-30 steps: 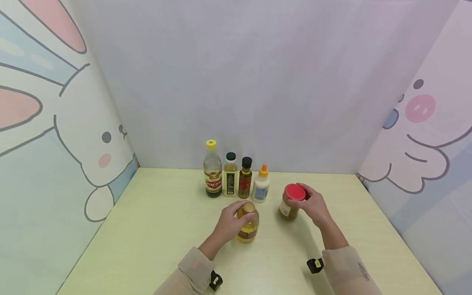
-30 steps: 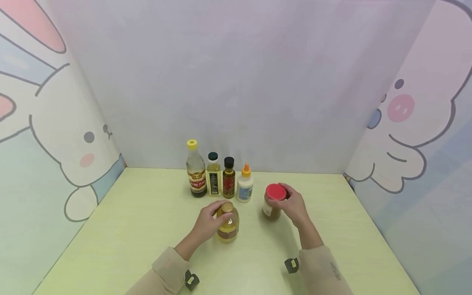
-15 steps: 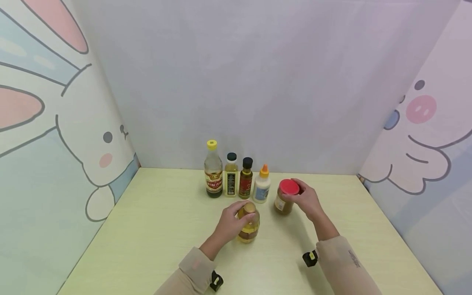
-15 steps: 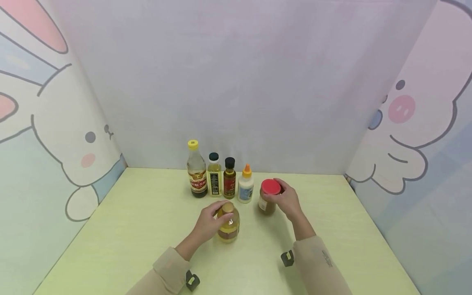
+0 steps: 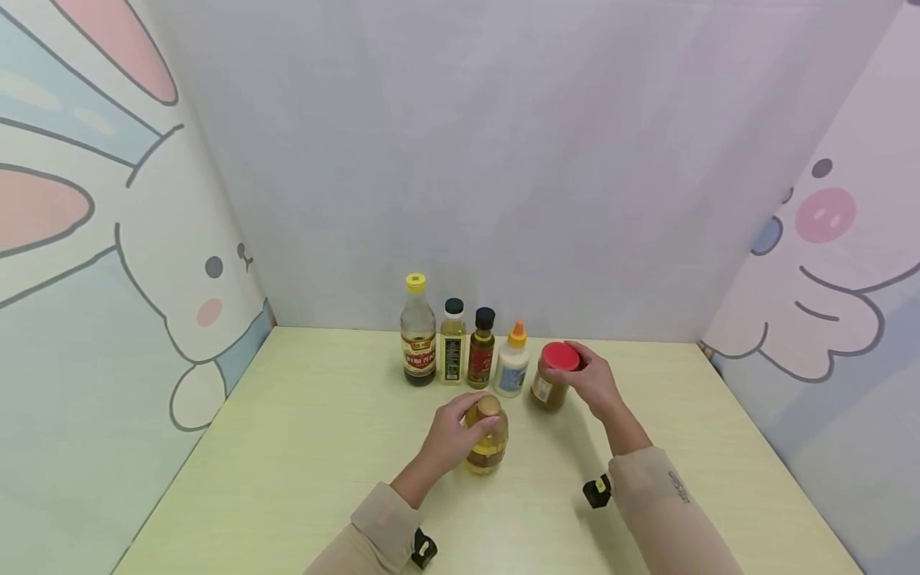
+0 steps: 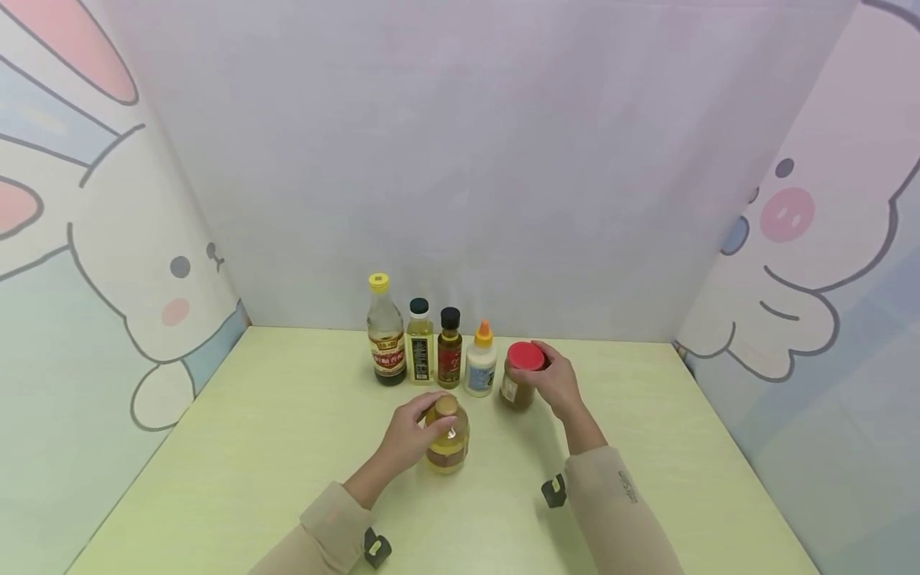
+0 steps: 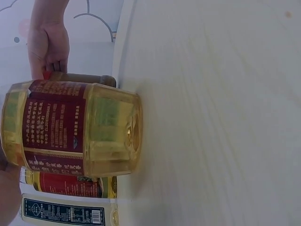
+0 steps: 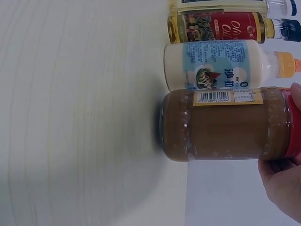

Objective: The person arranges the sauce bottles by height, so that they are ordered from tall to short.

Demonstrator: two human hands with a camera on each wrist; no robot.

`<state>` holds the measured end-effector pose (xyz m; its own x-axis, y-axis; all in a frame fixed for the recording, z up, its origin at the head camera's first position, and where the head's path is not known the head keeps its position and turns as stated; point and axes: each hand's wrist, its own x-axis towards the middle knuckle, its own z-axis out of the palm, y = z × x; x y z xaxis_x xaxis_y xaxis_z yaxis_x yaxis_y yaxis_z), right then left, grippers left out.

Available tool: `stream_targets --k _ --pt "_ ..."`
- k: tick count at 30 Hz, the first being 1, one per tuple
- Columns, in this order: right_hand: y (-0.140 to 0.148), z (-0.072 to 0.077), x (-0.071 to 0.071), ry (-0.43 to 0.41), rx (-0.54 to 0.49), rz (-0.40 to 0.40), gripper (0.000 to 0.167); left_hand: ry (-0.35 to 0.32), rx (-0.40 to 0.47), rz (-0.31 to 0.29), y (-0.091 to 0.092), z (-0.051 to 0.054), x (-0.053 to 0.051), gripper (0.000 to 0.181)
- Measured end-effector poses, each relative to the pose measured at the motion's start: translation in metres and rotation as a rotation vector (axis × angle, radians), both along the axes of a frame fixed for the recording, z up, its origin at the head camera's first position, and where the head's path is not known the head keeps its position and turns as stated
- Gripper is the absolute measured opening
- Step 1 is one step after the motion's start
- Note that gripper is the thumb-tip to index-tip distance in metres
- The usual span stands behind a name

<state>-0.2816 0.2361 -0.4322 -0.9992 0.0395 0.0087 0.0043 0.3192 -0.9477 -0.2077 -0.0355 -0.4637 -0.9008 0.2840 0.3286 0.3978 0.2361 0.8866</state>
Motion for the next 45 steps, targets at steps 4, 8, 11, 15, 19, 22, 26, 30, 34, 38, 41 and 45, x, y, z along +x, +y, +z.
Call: stream_targets --k 4,8,11,15,19,22,26,30,34,38,41,45 --pt "-0.001 -0.003 -0.003 -0.007 -0.006 -0.010 0.077 0.008 0.005 -0.004 0.001 -0.001 0.000 0.042" --pt "0.000 -0.006 -0.007 -0.011 -0.013 -0.017 0.078 0.012 0.009 -0.009 0.001 -0.002 0.000 0.041" --pt "-0.001 -0.006 -0.009 -0.006 -0.022 -0.016 0.078 0.018 0.007 -0.008 0.001 -0.001 0.000 0.041" --pt "-0.001 -0.007 -0.010 -0.001 -0.027 -0.012 0.077 0.015 0.005 -0.006 0.001 0.000 0.002 0.041" --pt "-0.001 -0.007 -0.010 0.000 -0.026 -0.005 0.077 0.007 0.004 -0.004 0.002 0.001 0.004 0.041" --pt "-0.001 -0.007 -0.011 -0.003 -0.026 -0.002 0.077 0.010 0.003 -0.002 0.002 -0.001 0.004 0.041" --pt "0.000 -0.006 -0.011 -0.006 -0.018 0.001 0.077 0.010 0.004 -0.003 0.003 -0.001 0.003 0.041" --pt "0.001 -0.005 -0.011 -0.003 -0.020 0.007 0.077 0.010 0.000 0.000 0.003 0.000 0.002 0.041" --pt "0.001 -0.004 -0.012 -0.004 -0.023 0.017 0.077 0.007 -0.013 -0.003 0.002 -0.001 0.000 0.042" --pt "0.001 -0.004 -0.014 -0.013 -0.015 0.028 0.078 0.001 -0.024 -0.014 0.000 0.001 -0.001 0.042" --pt "0.000 -0.004 -0.015 -0.020 -0.016 0.043 0.080 0.000 -0.018 -0.027 -0.001 0.004 -0.001 0.042" --pt "-0.001 -0.005 -0.015 -0.029 -0.023 0.058 0.082 -0.008 -0.005 -0.043 -0.002 0.006 -0.001 0.041"
